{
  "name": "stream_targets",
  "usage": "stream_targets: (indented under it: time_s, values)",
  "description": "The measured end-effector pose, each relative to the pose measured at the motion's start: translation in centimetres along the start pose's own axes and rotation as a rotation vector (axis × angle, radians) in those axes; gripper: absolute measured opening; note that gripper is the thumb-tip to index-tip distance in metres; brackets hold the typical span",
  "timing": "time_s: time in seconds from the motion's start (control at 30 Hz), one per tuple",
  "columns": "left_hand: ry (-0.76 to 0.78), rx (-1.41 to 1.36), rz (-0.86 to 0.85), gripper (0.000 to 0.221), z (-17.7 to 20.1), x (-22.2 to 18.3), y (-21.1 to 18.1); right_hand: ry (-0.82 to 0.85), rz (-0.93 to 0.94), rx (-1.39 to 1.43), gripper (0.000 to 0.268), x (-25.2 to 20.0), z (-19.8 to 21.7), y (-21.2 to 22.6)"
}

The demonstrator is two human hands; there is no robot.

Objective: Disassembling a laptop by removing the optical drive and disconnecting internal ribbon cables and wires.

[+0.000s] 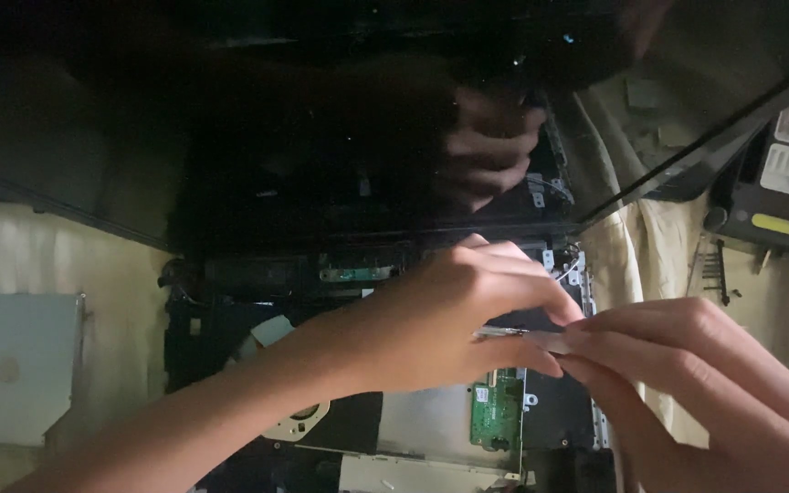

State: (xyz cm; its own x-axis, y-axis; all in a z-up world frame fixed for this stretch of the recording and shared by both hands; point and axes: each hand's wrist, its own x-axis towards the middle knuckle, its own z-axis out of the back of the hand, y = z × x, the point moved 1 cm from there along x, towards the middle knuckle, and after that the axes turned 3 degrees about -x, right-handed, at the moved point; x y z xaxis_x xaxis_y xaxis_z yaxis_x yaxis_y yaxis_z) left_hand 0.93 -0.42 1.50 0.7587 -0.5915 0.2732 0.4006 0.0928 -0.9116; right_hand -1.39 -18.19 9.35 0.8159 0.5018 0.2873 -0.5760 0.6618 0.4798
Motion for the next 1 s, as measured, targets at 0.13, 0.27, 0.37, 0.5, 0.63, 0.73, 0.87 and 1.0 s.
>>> stream_targets:
  time_s: [0.13, 0.27, 0.37, 0.5, 0.63, 0.73, 0.87, 1.0]
  values:
    - [0.062, 0.003, -0.016, 0.009, 0.1, -0.2, 0.3, 0.104, 0.051, 0.035, 0.019, -0.1, 0.5, -0.2]
    - [-0.017, 0.066, -0.054, 0.016, -0.5, -0.2, 0.6, 0.114, 0.017, -0.026, 0.037, 0.0, 0.3, 0.0]
    - [-0.054, 0.041, -0.034, 0.017, -0.3, 0.0, 0.3, 0.034, -0.090, -0.112, 0.022, -0.1, 0.1, 0.0]
    - [0.072, 0.054, -0.014, 0.031, -0.2, -0.1, 0.9, 0.042, -0.071, -0.058, 0.014, 0.2, 0.2, 0.7]
    - [0.113, 0.011, 0.009, 0.016, 0.0, -0.3, 0.7, 0.081, -0.031, -0.065, 0.021, -0.3, 0.4, 0.0]
    - [0.108, -0.001, 0.027, 0.022, 0.4, -0.2, 0.2, 0.063, -0.034, -0.039, 0.023, -0.7, 0.6, -0.6]
    - [0.115, 0.000, 0.009, 0.018, 0.9, -0.1, -0.3, 0.051, -0.024, -0.009, 0.024, -1.0, 0.8, -1.0]
    - [0.121, 0.003, 0.057, 0.034, 1.3, -0.1, -0.9, 0.057, -0.106, 0.044, 0.027, -4.9, 1.0, -6.2]
